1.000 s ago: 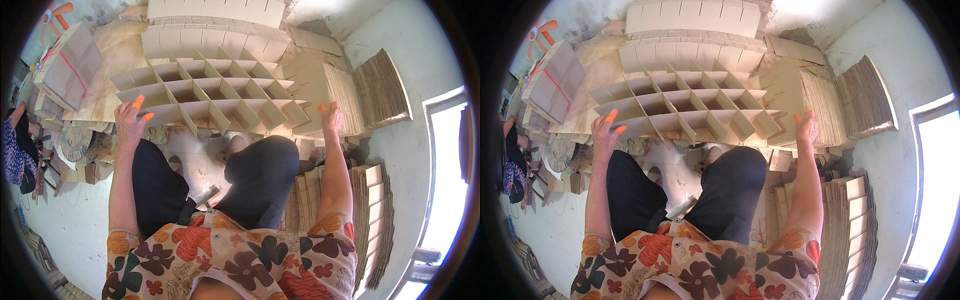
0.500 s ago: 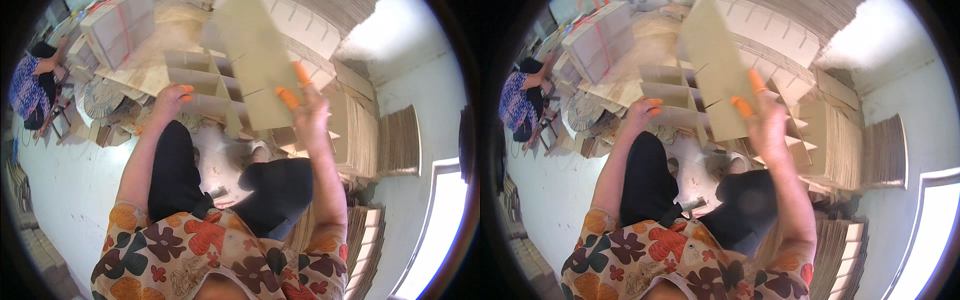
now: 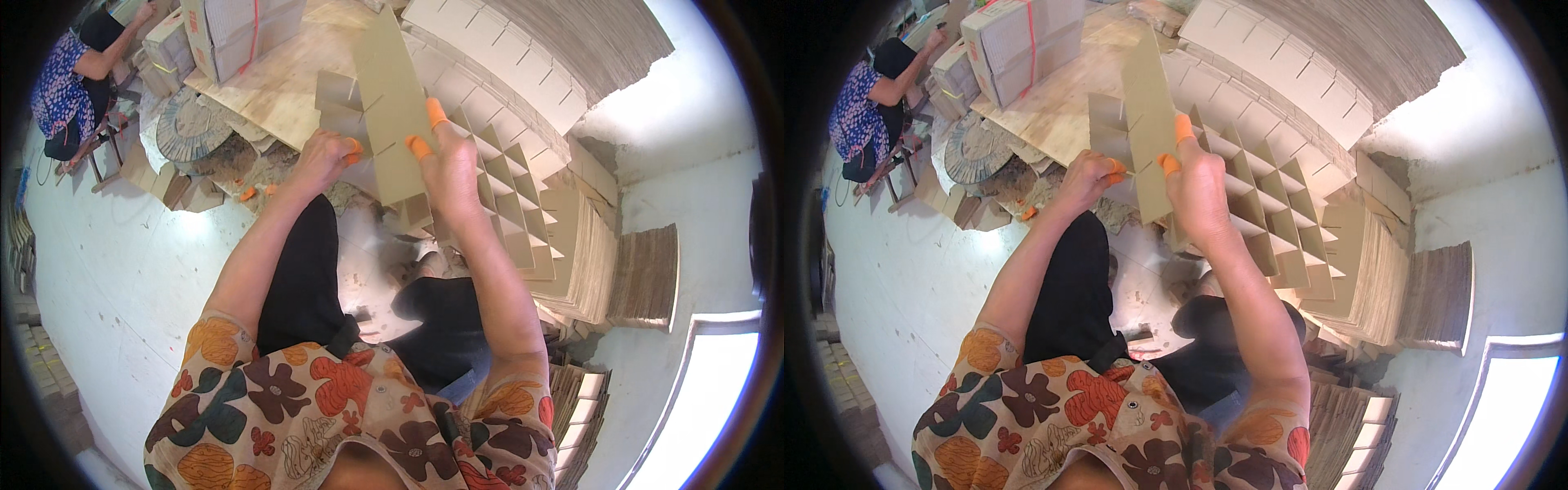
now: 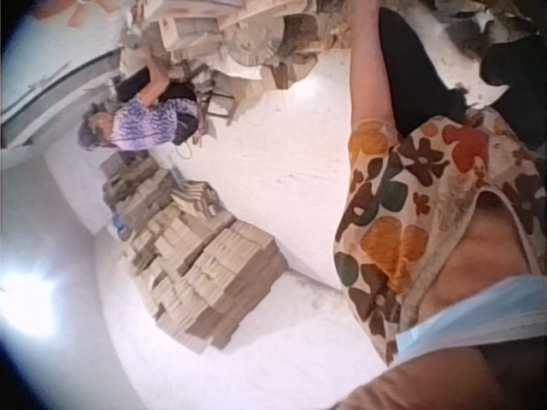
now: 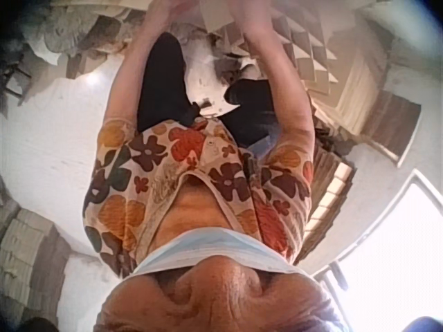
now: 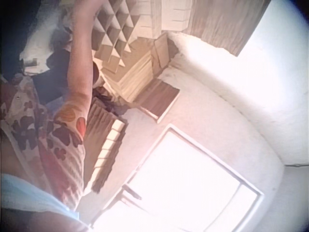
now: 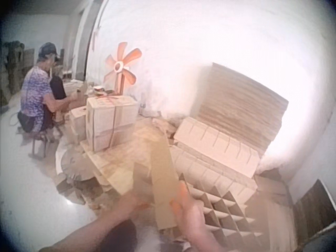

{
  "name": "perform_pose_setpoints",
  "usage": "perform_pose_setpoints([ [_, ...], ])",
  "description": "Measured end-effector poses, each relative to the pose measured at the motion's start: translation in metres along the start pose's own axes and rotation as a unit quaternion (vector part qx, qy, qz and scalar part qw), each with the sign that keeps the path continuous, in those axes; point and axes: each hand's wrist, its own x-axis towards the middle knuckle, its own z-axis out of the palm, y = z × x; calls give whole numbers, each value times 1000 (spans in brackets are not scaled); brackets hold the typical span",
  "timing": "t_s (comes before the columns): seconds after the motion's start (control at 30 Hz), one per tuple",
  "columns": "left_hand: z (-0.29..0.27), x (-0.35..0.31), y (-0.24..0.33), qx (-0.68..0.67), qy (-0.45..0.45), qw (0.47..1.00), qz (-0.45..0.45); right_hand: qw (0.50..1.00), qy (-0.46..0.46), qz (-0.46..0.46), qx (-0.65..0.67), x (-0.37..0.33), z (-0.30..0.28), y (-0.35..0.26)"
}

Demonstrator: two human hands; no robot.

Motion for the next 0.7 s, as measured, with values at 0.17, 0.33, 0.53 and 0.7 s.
perform_pose_setpoints([
  [0.17,2,2,-5,10,-13,1000,-5,1000,-5,-21,6,0,8,3],
  [0.33,2,5,-2,-18,-4,1000,-20,999,-33,-39,2,3,29,11],
  [0.53,9,11,-6,-28,-1,1000,6,988,-132,-66,-46,-2,72,37],
  [0.7,14,8,-11,7,-13,999,-30,959,-242,-49,-141,-8,81,37],
])
